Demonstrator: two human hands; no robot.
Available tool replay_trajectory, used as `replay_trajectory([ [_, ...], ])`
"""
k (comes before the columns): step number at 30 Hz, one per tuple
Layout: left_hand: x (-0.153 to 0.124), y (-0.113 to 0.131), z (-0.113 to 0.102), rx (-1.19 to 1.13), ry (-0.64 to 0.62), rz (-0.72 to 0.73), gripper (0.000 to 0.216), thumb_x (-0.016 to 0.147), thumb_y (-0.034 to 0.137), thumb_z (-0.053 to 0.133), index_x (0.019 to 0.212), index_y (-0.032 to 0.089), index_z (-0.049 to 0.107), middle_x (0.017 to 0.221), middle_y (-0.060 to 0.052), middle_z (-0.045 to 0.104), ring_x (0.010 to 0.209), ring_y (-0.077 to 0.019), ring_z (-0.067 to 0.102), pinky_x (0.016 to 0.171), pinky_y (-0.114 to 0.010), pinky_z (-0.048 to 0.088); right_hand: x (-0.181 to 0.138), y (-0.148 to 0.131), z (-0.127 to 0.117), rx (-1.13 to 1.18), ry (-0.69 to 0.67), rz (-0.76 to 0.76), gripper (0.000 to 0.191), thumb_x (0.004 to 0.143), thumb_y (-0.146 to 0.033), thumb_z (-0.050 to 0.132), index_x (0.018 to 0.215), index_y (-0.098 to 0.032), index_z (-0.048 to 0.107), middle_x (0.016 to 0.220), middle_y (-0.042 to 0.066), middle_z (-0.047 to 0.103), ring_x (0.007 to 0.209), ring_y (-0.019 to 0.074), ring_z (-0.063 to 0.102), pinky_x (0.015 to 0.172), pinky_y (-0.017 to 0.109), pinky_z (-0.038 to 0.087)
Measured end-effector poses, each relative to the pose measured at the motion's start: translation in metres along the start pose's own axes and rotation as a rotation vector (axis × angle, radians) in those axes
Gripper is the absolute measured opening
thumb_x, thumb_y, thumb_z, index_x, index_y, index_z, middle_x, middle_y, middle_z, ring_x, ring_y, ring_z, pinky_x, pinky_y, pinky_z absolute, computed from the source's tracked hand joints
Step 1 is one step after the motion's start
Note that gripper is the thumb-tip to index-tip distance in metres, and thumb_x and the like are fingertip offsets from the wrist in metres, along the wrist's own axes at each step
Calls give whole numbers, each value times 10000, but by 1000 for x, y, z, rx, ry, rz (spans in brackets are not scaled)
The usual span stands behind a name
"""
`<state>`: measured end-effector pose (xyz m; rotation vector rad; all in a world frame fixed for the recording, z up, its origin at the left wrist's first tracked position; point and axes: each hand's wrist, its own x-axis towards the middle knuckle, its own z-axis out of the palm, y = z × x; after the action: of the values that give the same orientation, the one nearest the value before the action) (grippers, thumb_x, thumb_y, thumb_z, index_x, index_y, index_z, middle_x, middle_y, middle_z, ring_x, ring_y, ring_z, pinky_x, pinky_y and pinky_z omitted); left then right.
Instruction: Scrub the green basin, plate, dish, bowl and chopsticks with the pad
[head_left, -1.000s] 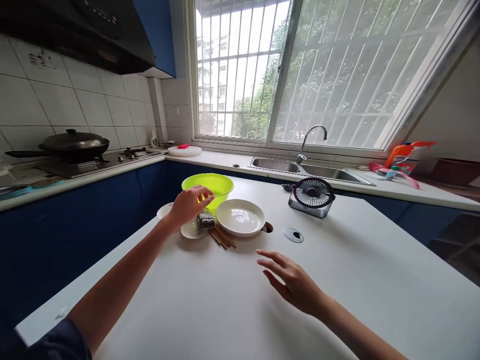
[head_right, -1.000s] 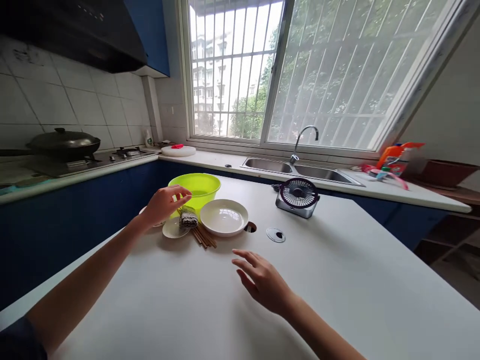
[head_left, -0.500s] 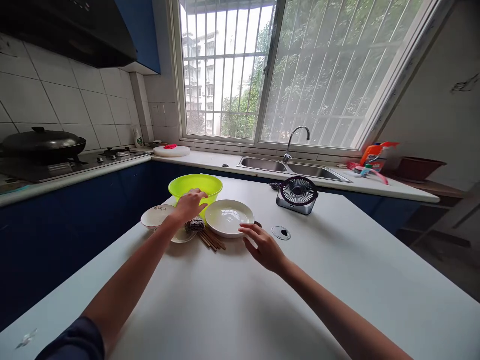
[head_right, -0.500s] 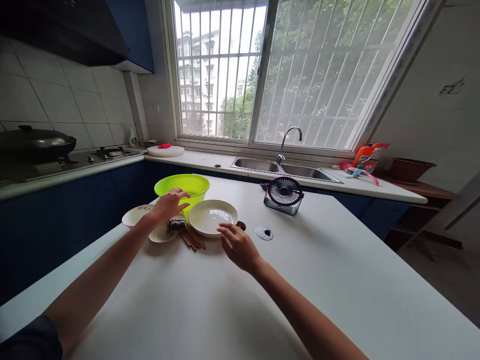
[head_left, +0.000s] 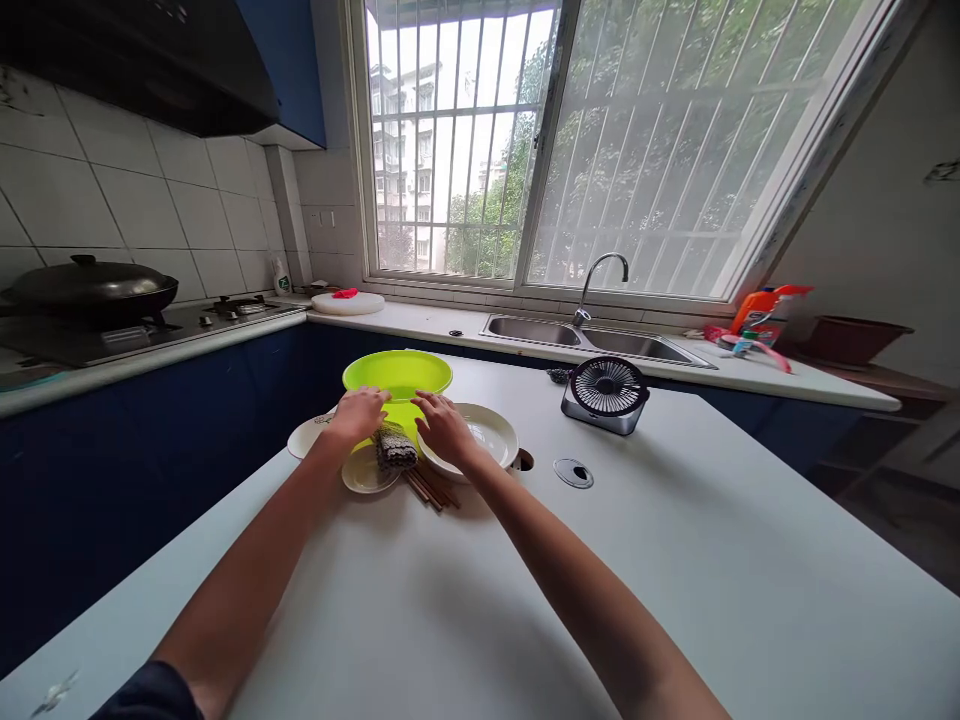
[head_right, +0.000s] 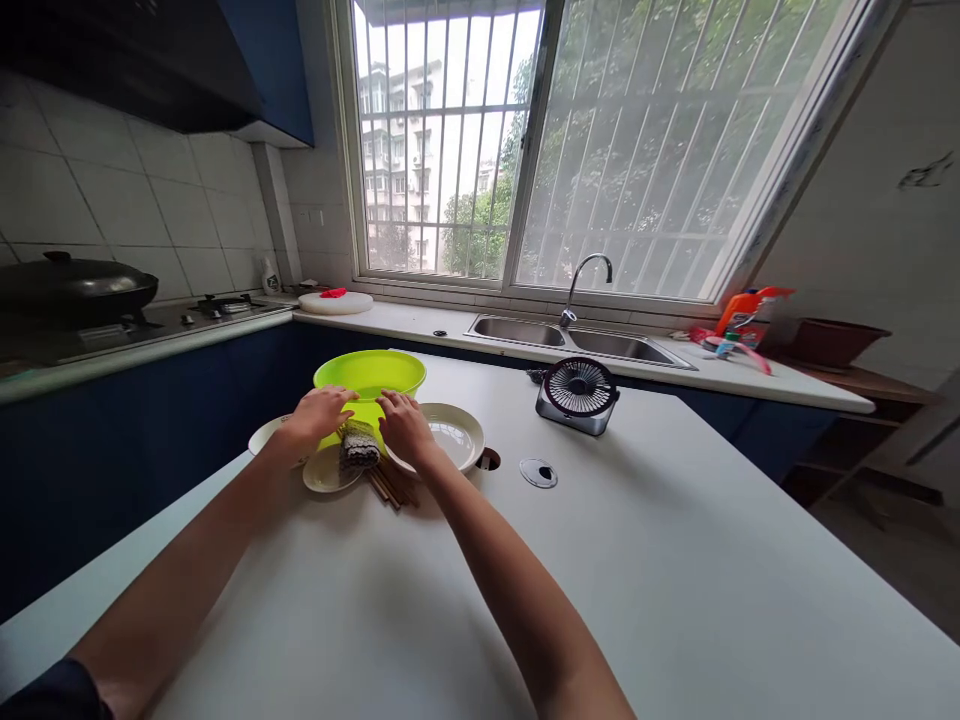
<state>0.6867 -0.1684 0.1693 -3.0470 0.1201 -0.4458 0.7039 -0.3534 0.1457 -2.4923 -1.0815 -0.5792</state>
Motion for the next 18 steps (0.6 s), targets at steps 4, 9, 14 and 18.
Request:
replay_trajectory([
  [4,3,-1,8,39,10,-13,319,893,174,528,1184,169,657,1180,-160,684,1099,-280,632,937,-372,463,17,6,13,-75,-38,37,414,923,-73,451,1330,-69,529,1339,198,578,1243,266,527,1120,460,346],
  [9,3,-1,14,73,29,-15,306,917,140,456,1136,157,669,1138,-170,692,1091,-294,627,904,-397,461,33,12,17,-185,-74,-7,356,918,-28,412,1200,-83,624,1230,185,613,1168,269,540,1147,484,259],
  [14,3,-2,17,84,55,-36,301,941,129,413,1053,162,691,1021,-150,712,999,-268,654,771,-334,477,47,16,18,-253,-94,-64,343,908,11,386,1099,-65,661,1136,191,629,1111,258,548,1058,422,356],
  [18,3,0,18,79,89,-45,275,947,134,440,1016,160,705,983,-137,716,969,-263,658,742,-324,468,50,22,19,-281,-88,-93,346,907,26,379,1075,-64,667,1098,180,640,1075,242,571,1025,390,390],
])
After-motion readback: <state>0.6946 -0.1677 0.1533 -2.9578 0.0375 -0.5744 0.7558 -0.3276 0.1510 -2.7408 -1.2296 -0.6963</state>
